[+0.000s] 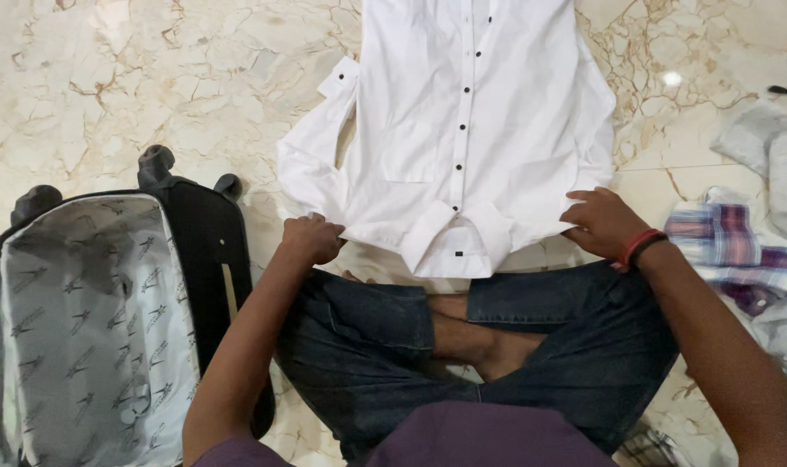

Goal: The person buttons a white shirt while sitting on the floor, then spreads it out and folds the sleeves inward before partially folding the bottom up.

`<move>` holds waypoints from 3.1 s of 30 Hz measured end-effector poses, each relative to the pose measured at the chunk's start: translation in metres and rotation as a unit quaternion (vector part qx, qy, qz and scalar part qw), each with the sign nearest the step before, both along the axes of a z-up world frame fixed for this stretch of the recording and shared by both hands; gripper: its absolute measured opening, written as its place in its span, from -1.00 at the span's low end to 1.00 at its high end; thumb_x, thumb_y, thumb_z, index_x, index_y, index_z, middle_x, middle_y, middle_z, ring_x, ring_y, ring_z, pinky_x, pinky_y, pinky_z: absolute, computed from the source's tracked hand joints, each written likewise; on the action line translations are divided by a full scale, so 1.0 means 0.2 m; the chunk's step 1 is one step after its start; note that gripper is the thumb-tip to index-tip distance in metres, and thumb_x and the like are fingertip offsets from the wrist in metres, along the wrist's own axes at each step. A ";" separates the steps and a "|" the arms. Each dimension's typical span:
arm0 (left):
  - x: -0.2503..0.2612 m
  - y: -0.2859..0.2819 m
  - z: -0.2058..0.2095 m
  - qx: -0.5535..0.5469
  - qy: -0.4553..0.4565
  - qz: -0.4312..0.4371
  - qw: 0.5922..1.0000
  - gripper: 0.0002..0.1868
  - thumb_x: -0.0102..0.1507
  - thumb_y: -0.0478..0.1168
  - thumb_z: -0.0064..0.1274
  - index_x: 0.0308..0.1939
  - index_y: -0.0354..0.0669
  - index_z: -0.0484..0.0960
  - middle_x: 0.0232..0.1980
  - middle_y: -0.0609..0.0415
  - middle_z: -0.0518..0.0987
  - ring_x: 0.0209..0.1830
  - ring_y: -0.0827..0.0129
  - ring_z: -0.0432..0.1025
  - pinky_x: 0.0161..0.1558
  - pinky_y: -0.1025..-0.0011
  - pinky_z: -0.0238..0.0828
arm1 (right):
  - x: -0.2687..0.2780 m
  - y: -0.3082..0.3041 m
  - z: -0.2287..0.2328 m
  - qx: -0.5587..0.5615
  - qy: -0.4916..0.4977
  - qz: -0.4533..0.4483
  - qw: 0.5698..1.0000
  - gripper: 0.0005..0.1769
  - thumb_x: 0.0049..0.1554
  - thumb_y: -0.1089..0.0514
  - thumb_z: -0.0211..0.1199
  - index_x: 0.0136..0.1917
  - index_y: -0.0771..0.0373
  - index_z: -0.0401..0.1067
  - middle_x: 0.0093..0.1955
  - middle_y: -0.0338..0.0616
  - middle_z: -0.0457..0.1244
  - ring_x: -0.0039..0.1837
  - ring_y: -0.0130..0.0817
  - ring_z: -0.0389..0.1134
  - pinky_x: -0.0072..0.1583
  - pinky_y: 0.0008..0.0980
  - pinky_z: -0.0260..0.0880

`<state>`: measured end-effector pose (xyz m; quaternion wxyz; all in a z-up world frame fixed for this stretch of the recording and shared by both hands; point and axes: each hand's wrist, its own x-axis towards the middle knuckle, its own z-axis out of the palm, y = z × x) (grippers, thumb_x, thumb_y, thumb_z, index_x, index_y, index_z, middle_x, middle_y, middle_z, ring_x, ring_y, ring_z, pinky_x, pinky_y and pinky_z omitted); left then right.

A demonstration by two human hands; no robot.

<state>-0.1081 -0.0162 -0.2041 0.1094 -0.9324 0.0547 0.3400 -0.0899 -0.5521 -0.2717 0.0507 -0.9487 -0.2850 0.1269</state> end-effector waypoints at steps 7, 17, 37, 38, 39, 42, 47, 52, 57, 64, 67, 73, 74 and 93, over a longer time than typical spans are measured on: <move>-0.19 0.03 0.24 -0.072 -0.148 -0.015 0.986 -0.52 0.33 0.16 -0.12 0.33 0.40 0.53 0.60 -0.31 0.01 0.62 -0.23 -0.13 0.39 -0.19 0.04 | -0.21 -0.17 0.14 0.172 -0.053 -0.037 0.983 -0.65 0.07 0.12 0.28 0.15 0.14 0.55 0.15 -0.11 0.43 0.17 -0.18 0.43 0.58 0.02 0.07; -0.84 0.02 0.71 -0.120 -0.354 -0.079 0.924 -0.57 0.17 -0.11 0.08 0.14 0.18 0.70 0.62 -0.44 -0.06 0.65 -0.31 -0.39 0.53 -0.19 -0.31 | -0.77 -0.15 0.64 0.157 -0.043 -0.002 0.987 -0.57 -0.08 0.19 0.35 0.11 0.11 0.52 0.17 -0.16 0.42 0.26 -0.21 0.38 0.51 0.00 0.12; -0.39 -0.33 0.72 -0.287 -0.010 -0.121 0.950 -0.26 0.21 0.31 0.06 0.34 -0.01 0.47 0.31 0.05 0.55 0.25 0.11 0.47 0.27 0.13 0.32 | -0.58 0.35 0.84 0.117 0.270 0.120 0.948 -0.33 0.10 -0.15 0.30 0.44 0.05 0.38 0.41 -0.19 0.33 0.33 -0.29 0.38 0.32 -0.22 0.36; -0.27 -0.39 0.65 -0.298 -0.012 -0.121 0.947 -0.27 0.22 0.33 0.06 0.33 0.03 0.48 0.27 0.06 0.58 0.25 0.11 0.47 0.25 0.15 0.36 | -0.48 0.42 0.82 0.131 0.235 0.123 0.955 -0.35 0.10 -0.15 0.29 0.41 0.07 0.39 0.32 -0.18 0.37 0.27 -0.29 0.41 0.28 -0.22 0.39; -0.16 -0.46 0.57 -0.291 -0.024 -0.113 0.950 -0.29 0.22 0.32 0.06 0.32 0.04 0.48 0.25 0.05 0.60 0.24 0.10 0.48 0.22 0.14 0.39 | -0.37 0.49 0.78 0.144 0.201 0.125 0.961 -0.37 0.10 -0.15 0.29 0.38 0.10 0.40 0.23 -0.18 0.41 0.21 -0.30 0.44 0.24 -0.23 0.42; 0.11 -0.65 0.31 -0.252 -0.092 -0.092 0.959 -0.34 0.22 0.29 0.10 0.27 0.03 0.52 0.20 0.03 0.61 0.20 0.06 0.49 0.14 0.10 0.43 | -0.10 0.71 0.61 0.168 0.181 0.036 0.968 -0.54 0.17 -0.09 0.23 0.27 0.13 0.44 0.07 -0.19 0.46 0.09 -0.32 0.49 0.16 -0.25 0.48; 0.32 -0.81 -0.18 -0.272 -0.115 0.031 0.955 -0.38 0.20 0.25 0.12 0.23 0.06 0.56 0.16 0.05 0.63 0.15 0.10 0.52 0.08 0.11 0.47 | 0.05 0.96 0.29 0.159 0.208 -0.170 0.950 -0.61 0.19 0.03 0.19 0.26 0.13 0.43 0.14 -0.19 0.40 0.01 -0.04 0.48 0.11 -0.11 0.50; 0.26 -0.87 -0.68 -0.332 -0.176 0.100 0.922 -0.44 0.22 0.17 0.12 0.22 0.04 0.58 0.23 -0.01 0.60 0.24 0.09 0.49 0.15 0.11 0.48 | 0.09 0.95 -0.14 0.254 0.089 -0.152 0.951 -0.66 0.17 0.21 0.10 0.18 0.17 0.53 0.19 -0.07 0.40 0.17 -0.08 0.43 0.23 -0.17 0.42; 0.19 -0.91 -0.93 -0.308 -0.199 0.095 0.925 -0.27 0.17 0.07 0.18 0.40 0.05 0.37 0.49 -0.07 0.27 0.52 -0.04 0.12 0.28 -0.10 0.25 | 0.11 0.93 -0.35 0.265 0.086 -0.188 0.942 -0.56 0.11 0.31 0.04 0.24 0.17 0.46 0.32 -0.08 0.31 0.29 -0.07 0.35 0.29 -0.16 0.38; 0.19 -0.96 -0.93 -0.310 -0.265 0.087 0.909 -0.36 0.18 0.00 0.16 0.36 0.16 0.46 0.51 -0.07 0.26 0.52 -0.01 0.12 0.30 -0.06 0.19 | 0.14 0.94 -0.49 0.244 -0.039 -0.135 0.960 -0.53 0.06 0.33 0.10 0.25 0.17 0.45 0.31 -0.10 0.33 0.38 -0.06 0.28 0.32 -0.12 0.33; 0.20 -0.97 -0.94 -0.297 -0.282 0.074 0.909 -0.36 0.13 -0.03 0.18 0.32 0.11 0.49 0.48 -0.09 0.26 0.50 -0.01 0.11 0.29 -0.07 0.16 | 0.15 0.93 -0.51 0.215 -0.078 -0.101 0.968 -0.53 0.07 0.30 0.14 0.28 0.23 0.43 0.29 -0.08 0.33 0.35 -0.07 0.29 0.28 -0.10 0.34; 0.21 -0.96 -0.90 -0.310 -0.296 0.088 0.899 -0.62 0.18 -0.09 0.14 0.09 0.10 0.69 0.32 0.04 0.45 0.31 0.12 0.31 0.20 0.05 0.28 | 0.16 0.95 -0.47 0.221 -0.110 -0.109 0.963 -0.53 0.07 0.28 0.13 0.27 0.20 0.42 0.23 -0.09 0.36 0.27 -0.08 0.32 0.18 -0.07 0.33; 0.22 -0.96 -0.89 -0.319 -0.292 0.089 0.897 -0.66 0.16 -0.08 0.16 0.02 0.05 0.69 0.23 0.05 0.48 0.24 0.13 0.34 0.14 0.05 0.29 | 0.17 0.95 -0.46 0.189 -0.086 -0.123 0.970 -0.55 0.10 0.25 0.14 0.29 0.17 0.42 0.17 -0.11 0.37 0.23 -0.09 0.34 0.17 -0.06 0.33; 0.27 -1.00 -0.93 -0.314 -0.397 0.187 0.842 -0.74 0.12 -0.04 0.25 -0.25 -0.07 0.59 -0.19 0.04 0.55 -0.16 0.10 0.47 -0.13 0.09 0.31 | 0.24 0.99 -0.52 0.229 -0.006 -0.246 0.942 -0.65 0.20 0.13 0.13 0.25 0.04 0.50 0.00 -0.09 0.33 -0.02 -0.06 0.40 0.03 -0.09 0.42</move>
